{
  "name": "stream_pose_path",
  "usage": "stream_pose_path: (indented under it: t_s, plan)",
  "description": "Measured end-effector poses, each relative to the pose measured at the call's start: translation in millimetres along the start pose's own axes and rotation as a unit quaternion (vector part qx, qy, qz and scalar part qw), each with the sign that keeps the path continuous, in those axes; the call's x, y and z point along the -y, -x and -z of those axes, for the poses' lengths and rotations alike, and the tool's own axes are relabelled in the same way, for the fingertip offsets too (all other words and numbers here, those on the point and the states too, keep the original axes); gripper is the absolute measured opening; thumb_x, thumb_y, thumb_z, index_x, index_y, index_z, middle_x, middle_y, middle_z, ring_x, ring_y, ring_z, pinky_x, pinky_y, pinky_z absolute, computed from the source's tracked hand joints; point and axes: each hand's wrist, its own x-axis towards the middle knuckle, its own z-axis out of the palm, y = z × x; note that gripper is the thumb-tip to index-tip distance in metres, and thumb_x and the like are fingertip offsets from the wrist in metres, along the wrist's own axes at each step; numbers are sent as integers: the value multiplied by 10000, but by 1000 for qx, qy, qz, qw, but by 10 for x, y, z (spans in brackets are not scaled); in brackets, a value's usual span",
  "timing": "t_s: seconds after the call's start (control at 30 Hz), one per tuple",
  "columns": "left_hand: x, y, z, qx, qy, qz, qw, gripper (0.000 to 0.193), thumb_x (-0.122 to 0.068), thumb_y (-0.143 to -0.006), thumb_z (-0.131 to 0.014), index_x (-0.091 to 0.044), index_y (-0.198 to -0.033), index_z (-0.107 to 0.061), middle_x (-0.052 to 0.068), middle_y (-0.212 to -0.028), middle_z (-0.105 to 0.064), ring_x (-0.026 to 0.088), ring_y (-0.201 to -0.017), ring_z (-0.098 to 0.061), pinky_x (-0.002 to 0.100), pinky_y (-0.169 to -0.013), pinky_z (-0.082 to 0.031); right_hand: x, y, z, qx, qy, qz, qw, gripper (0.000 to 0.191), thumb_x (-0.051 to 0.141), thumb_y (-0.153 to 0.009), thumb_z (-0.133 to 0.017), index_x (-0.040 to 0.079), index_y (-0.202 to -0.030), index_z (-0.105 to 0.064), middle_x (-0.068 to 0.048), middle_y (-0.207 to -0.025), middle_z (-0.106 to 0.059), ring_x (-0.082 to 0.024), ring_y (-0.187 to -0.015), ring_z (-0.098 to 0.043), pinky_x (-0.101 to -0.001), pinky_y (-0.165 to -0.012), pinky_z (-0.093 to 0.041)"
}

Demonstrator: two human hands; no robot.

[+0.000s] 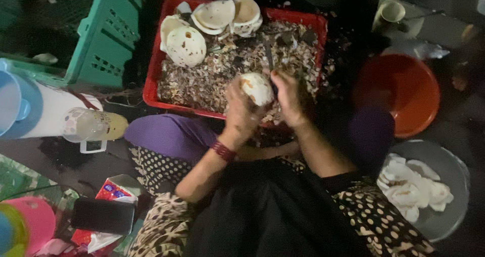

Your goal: The person sits on the floor and uses a knife to scrape and clean the outer layer of coconut shell halves, working one shell at a time over a red tray filled with debris. Cleaned shells are set aside in a pile, and a cup on the tray collects small pieces.

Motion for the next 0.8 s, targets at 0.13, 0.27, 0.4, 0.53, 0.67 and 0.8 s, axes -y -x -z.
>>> stream_pose_path:
  t_s: [0.13,0.27,0.4,0.53,0.67,0.8]
  plan:
    - [107,-113,41,23,-124,-172,977,1036,73,-645,-805,-86,-1566,-358,223,-1476,-434,416,-1403,-430,436,-1181,-444,-68,54,-77,-76,-60,-15,995,235,193,-1020,-667,-12,-1069,-770,-30,-941,-703,-112,-834,-619,-271,-737,-516]
    - [261,-258,280,53,13,-238,970,1052,18,-647,-857,-36,-1552,-324,225,-1495,-427,400,-1413,-444,428,-1205,-416,56,-22,138,-99,-111,-137,979,233,185,-997,-688,-20,-1076,-764,-68,-880,-673,-182,-727,-569,-330,-619,-421]
    - [195,-104,57,9,185,-34,982,1133,-122,-511,-981,40,-1393,-289,203,-1324,-485,391,-1261,-550,430,-1150,-442,118,-46,102,-17,-246,-68,967,248,157,-958,-656,-25,-1096,-751,-43,-998,-753,-136,-888,-686,-274,-800,-548]
    - [173,-124,-19,-15,-136,-141,980,1052,-127,-570,-908,46,-1453,-364,209,-1404,-459,435,-1293,-480,456,-1157,-425,19,6,-14,-22,-67,7,997,309,216,-1026,-648,-48,-1146,-754,-91,-1013,-723,-147,-913,-657,-293,-800,-524]
    - [270,-360,168,88,-124,-200,968,1061,-276,-565,-953,3,-1433,-411,200,-1369,-520,415,-1236,-512,447,-1097,-438,55,47,123,36,62,137,988,363,276,-1108,-537,-13,-1259,-696,-107,-1179,-706,-172,-1078,-683,-359,-943,-556]
    - [301,-404,183,76,-78,-146,983,994,-314,-506,-984,-54,-1345,-517,160,-1269,-621,384,-1188,-581,432,-1048,-484,327,247,33,-52,121,-8,991,423,350,-1030,-500,29,-1159,-743,-82,-788,-655,-199,-666,-575,-447,-630,-502]
